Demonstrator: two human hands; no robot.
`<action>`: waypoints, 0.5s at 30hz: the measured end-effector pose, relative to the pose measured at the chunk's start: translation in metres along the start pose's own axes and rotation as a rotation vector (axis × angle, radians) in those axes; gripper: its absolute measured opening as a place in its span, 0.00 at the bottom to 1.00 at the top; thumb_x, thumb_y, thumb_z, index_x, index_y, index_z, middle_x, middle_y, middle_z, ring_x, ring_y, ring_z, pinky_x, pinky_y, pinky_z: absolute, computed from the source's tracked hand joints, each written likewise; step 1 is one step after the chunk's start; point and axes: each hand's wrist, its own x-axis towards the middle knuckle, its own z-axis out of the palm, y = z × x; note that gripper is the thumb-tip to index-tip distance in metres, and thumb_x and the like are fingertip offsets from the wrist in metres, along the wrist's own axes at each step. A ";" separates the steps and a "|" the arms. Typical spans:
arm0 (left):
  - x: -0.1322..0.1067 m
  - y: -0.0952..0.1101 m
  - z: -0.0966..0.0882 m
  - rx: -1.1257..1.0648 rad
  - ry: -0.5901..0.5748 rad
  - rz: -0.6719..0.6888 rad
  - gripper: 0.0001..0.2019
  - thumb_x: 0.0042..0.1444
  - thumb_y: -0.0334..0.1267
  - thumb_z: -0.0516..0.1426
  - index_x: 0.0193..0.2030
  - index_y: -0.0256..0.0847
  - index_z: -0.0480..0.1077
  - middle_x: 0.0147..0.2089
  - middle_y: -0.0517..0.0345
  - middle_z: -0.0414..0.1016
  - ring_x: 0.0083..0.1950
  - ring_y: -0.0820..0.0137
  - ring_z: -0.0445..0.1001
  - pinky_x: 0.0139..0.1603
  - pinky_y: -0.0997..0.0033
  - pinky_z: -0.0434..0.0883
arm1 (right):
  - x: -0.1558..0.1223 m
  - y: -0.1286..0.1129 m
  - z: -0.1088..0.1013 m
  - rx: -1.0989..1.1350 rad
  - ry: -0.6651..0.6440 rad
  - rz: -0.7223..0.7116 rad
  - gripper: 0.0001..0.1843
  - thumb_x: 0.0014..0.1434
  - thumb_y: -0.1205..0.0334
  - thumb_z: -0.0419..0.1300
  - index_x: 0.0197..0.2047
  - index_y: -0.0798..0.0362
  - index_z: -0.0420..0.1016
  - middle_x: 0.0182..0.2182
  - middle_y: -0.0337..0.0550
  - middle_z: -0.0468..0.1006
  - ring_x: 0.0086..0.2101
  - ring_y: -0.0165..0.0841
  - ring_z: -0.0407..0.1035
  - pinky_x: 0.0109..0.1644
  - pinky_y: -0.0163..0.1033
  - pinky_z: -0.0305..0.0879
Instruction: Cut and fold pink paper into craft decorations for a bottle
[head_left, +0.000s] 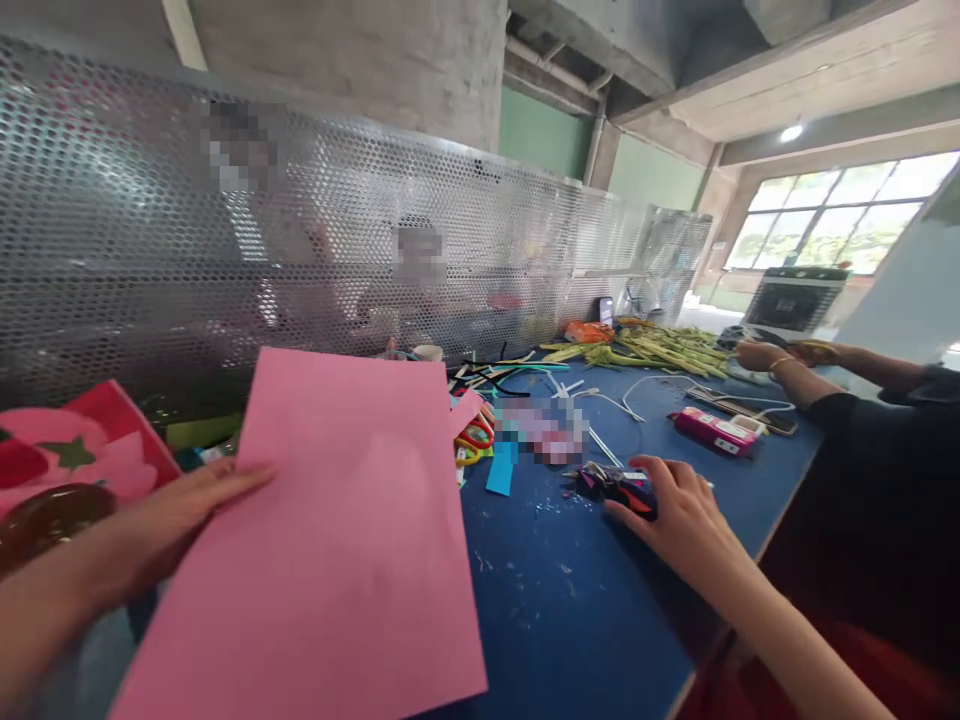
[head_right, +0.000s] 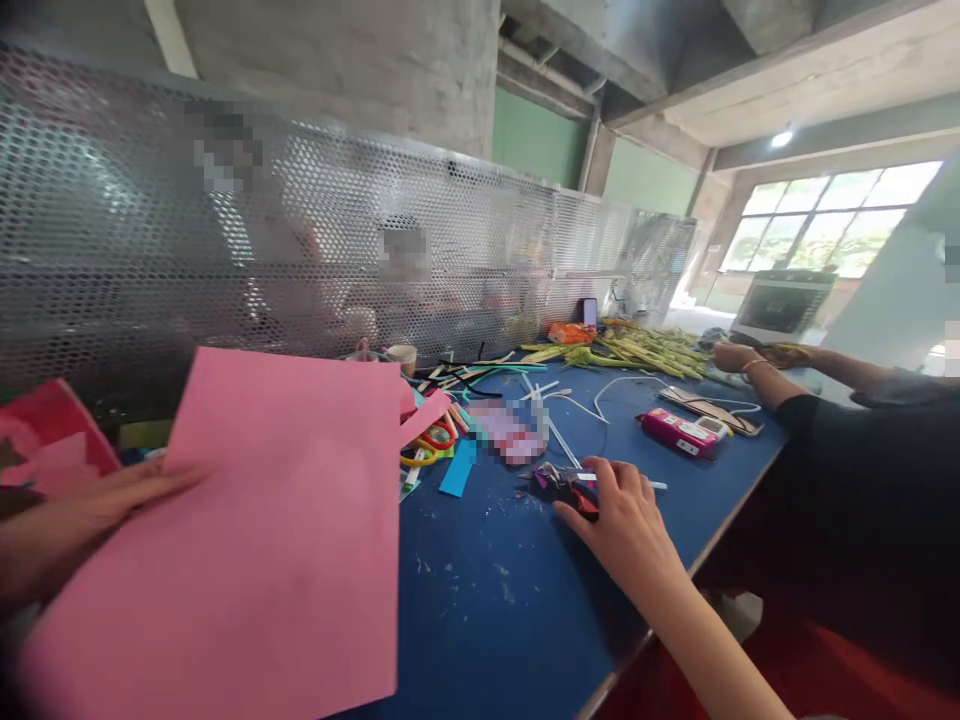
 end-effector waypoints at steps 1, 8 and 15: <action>-0.004 -0.001 0.010 -0.139 -0.054 -0.127 0.22 0.46 0.51 0.67 0.42 0.37 0.73 0.30 0.62 0.83 0.31 0.64 0.80 0.32 0.65 0.77 | 0.001 -0.010 -0.003 0.051 0.005 -0.013 0.24 0.56 0.50 0.60 0.52 0.51 0.64 0.44 0.54 0.68 0.44 0.51 0.69 0.52 0.58 0.65; -0.025 -0.020 0.036 -0.383 -0.171 -0.141 0.17 0.44 0.43 0.69 0.40 0.40 0.75 0.37 0.59 0.84 0.39 0.64 0.81 0.41 0.69 0.77 | 0.012 -0.120 -0.024 0.737 -0.874 -0.497 0.41 0.57 0.68 0.57 0.70 0.38 0.47 0.45 0.39 0.76 0.41 0.34 0.73 0.48 0.39 0.69; -0.029 -0.020 0.015 -0.256 -0.216 -0.182 0.27 0.42 0.39 0.69 0.51 0.41 0.71 0.45 0.50 0.82 0.47 0.56 0.80 0.45 0.63 0.76 | 0.020 -0.138 0.012 0.882 -0.918 -0.498 0.25 0.48 0.74 0.52 0.48 0.52 0.78 0.47 0.46 0.80 0.46 0.39 0.73 0.50 0.42 0.69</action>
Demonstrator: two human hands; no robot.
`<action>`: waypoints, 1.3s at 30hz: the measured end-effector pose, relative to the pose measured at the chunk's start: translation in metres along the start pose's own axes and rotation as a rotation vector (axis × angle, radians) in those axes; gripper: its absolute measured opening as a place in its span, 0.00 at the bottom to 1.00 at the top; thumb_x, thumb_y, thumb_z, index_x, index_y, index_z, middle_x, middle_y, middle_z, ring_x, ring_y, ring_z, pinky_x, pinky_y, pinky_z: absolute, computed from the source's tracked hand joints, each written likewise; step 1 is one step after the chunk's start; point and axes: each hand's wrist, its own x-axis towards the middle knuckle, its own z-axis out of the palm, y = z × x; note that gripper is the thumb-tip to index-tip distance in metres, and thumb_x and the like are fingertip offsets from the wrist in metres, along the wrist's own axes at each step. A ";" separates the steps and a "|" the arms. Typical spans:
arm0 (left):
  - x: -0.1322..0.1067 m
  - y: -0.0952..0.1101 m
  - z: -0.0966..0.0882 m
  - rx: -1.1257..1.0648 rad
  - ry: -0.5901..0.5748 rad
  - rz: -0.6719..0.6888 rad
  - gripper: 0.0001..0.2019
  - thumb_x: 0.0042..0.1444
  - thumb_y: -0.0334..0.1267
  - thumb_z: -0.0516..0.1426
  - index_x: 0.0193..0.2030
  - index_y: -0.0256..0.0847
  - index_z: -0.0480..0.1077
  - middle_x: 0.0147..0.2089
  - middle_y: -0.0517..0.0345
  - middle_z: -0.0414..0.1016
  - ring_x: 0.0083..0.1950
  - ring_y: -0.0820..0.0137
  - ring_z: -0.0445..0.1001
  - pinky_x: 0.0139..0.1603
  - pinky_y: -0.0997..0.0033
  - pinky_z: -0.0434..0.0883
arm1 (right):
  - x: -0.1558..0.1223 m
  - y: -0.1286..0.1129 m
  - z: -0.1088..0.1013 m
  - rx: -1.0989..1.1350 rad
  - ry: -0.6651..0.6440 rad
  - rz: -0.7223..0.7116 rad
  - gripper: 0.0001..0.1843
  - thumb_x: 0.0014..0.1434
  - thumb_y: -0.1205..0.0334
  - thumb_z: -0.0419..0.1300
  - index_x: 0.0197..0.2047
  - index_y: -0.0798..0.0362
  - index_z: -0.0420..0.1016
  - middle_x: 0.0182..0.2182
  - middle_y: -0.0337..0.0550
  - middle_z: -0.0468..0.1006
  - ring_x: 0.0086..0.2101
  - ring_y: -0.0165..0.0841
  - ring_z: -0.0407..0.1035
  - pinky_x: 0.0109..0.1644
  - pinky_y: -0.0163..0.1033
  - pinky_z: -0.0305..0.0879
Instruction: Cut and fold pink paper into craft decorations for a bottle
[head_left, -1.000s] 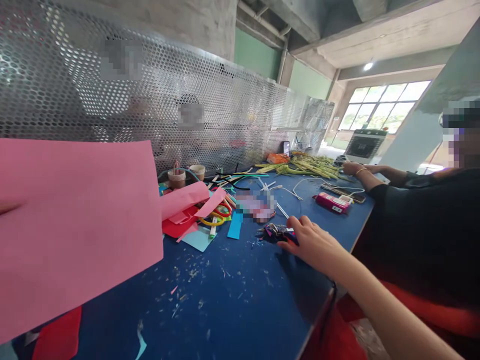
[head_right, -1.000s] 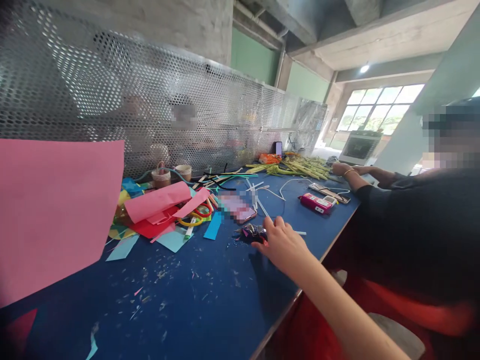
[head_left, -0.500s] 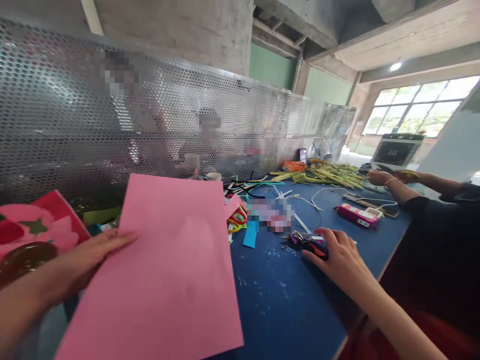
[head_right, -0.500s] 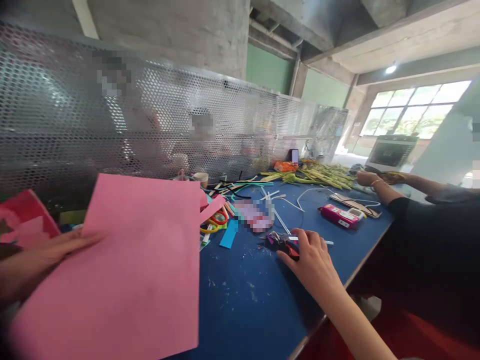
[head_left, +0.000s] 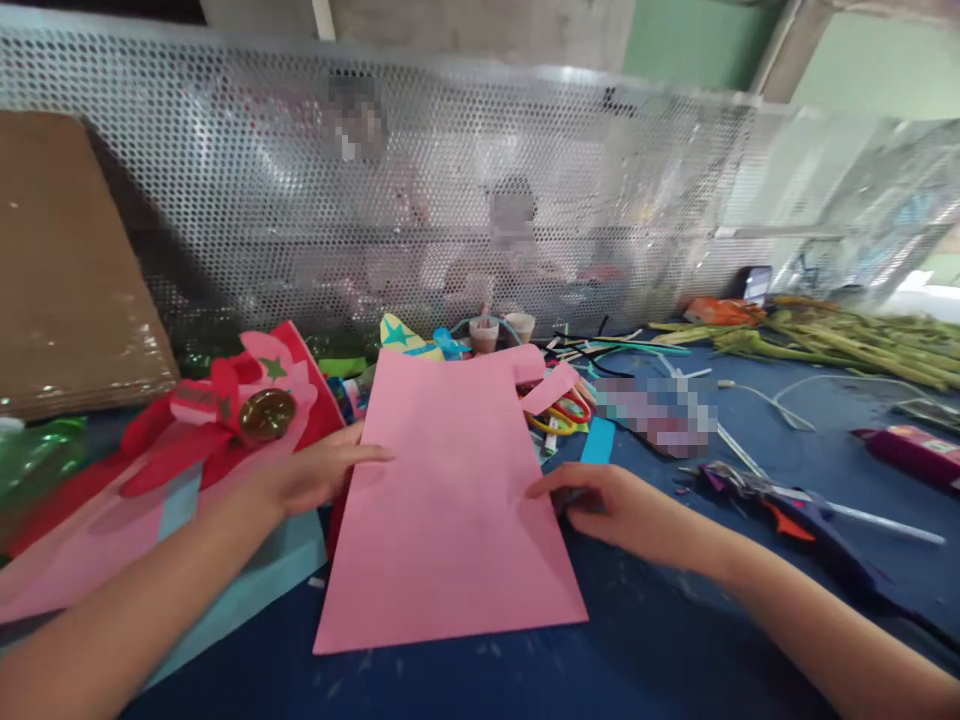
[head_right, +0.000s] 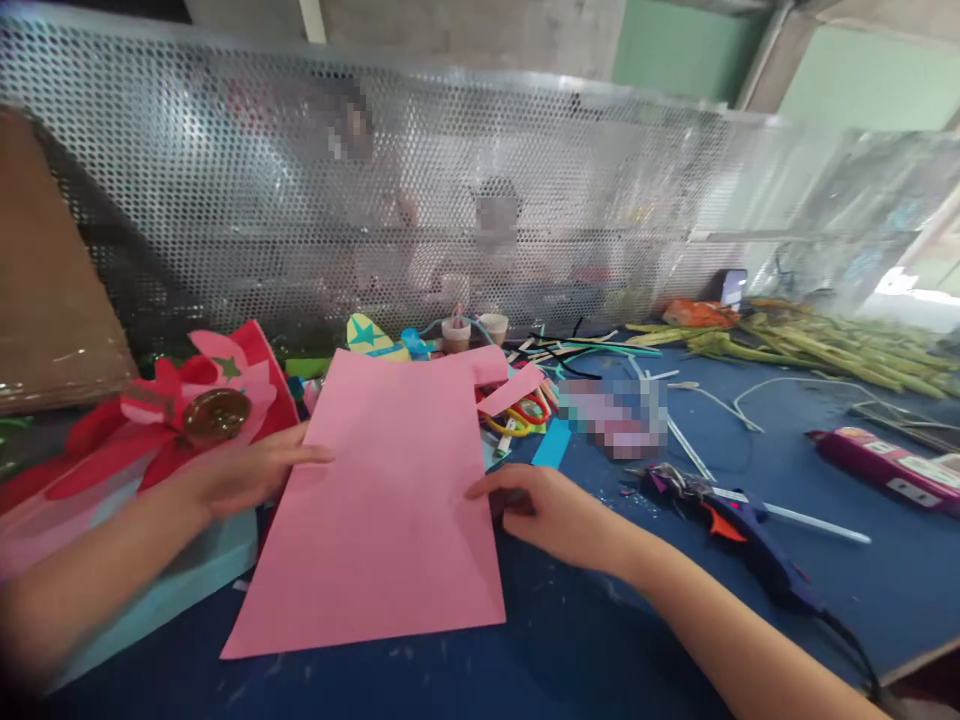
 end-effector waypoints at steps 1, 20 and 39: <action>0.000 0.002 -0.004 0.051 0.002 0.033 0.29 0.45 0.40 0.67 0.56 0.44 0.68 0.46 0.51 0.82 0.48 0.58 0.79 0.45 0.64 0.76 | -0.001 0.004 -0.002 0.033 0.002 0.036 0.25 0.48 0.74 0.51 0.47 0.52 0.78 0.46 0.45 0.80 0.46 0.39 0.74 0.51 0.43 0.69; -0.049 -0.042 0.093 1.427 -0.108 0.545 0.17 0.60 0.31 0.49 0.52 0.38 0.73 0.50 0.43 0.77 0.49 0.53 0.76 0.48 0.50 0.74 | -0.015 0.013 -0.015 -0.370 0.141 -0.039 0.09 0.57 0.65 0.61 0.41 0.49 0.79 0.61 0.53 0.62 0.60 0.47 0.60 0.63 0.52 0.57; -0.010 -0.001 0.017 0.989 -0.353 0.143 0.18 0.56 0.53 0.55 0.25 0.41 0.65 0.25 0.65 0.59 0.25 0.73 0.60 0.25 0.74 0.56 | -0.008 0.010 -0.001 -0.188 0.186 0.245 0.23 0.58 0.41 0.54 0.33 0.53 0.78 0.32 0.47 0.81 0.35 0.45 0.75 0.38 0.43 0.66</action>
